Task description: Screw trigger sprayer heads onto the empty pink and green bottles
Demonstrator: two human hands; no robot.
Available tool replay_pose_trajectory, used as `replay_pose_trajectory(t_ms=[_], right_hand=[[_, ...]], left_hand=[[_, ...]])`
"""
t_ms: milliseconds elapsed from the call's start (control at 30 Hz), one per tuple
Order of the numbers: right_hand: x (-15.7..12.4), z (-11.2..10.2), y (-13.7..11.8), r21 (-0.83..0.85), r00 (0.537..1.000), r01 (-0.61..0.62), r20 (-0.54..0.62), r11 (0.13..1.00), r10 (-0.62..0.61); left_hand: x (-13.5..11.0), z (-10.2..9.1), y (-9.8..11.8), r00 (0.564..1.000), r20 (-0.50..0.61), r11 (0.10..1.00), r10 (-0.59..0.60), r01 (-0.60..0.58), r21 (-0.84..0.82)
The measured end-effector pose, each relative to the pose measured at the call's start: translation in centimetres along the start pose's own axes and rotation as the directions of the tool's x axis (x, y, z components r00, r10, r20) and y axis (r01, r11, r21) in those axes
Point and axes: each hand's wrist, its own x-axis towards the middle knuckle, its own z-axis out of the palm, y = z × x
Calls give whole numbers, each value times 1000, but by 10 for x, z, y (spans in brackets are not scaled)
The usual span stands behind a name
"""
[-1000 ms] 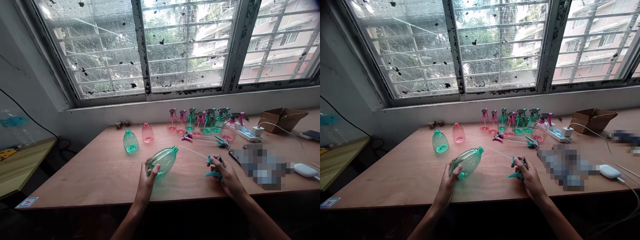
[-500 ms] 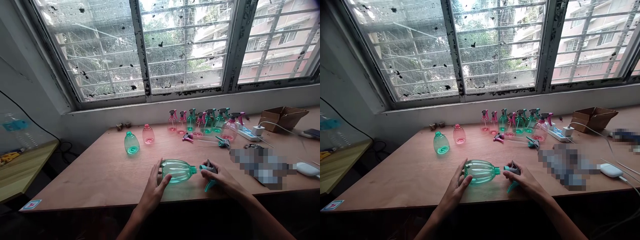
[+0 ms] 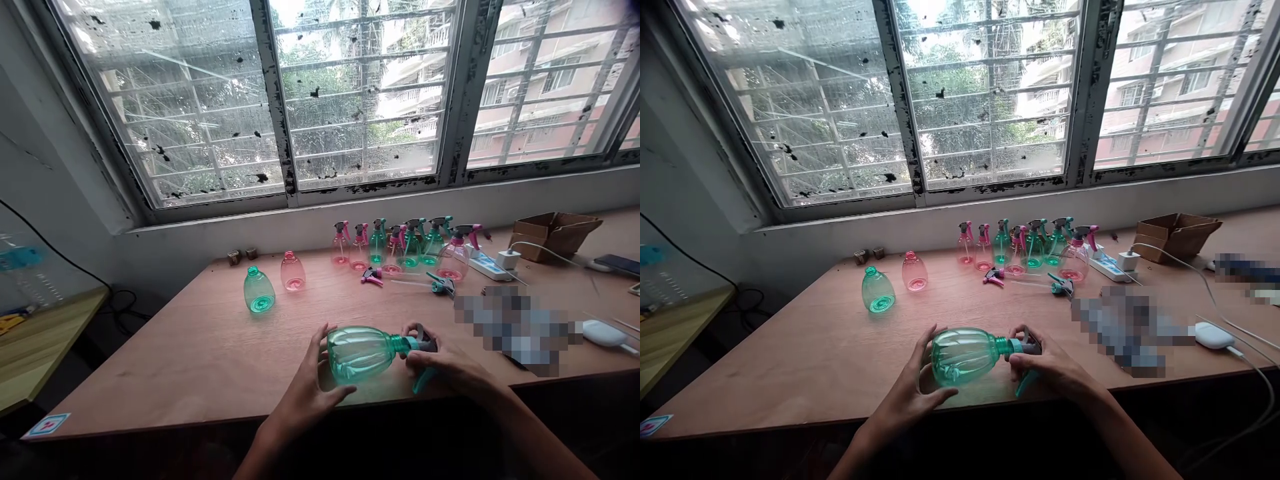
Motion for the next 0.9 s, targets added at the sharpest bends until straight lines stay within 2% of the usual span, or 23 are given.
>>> replay_pose_trajectory(t_ms=[233,467,667,900], right_hand=[[-3,4,-1,-32,1000,11,-9,999,-11],[-1,1,0,-95,999,8,-30,995,-11],[-1,1,2,-105,1000,13,-16,994,-14],[0,-2,6,-100,1000,25,-11,995,-26]], left_hand=[[0,0,-4,999,41,998,16,-18,62],[2,2,-4,997,57,997,-54,57,-43],[1,3,-2,997,59,986,-40,49,-159],[-2,0,4,996,42,992,-73,77,-102]])
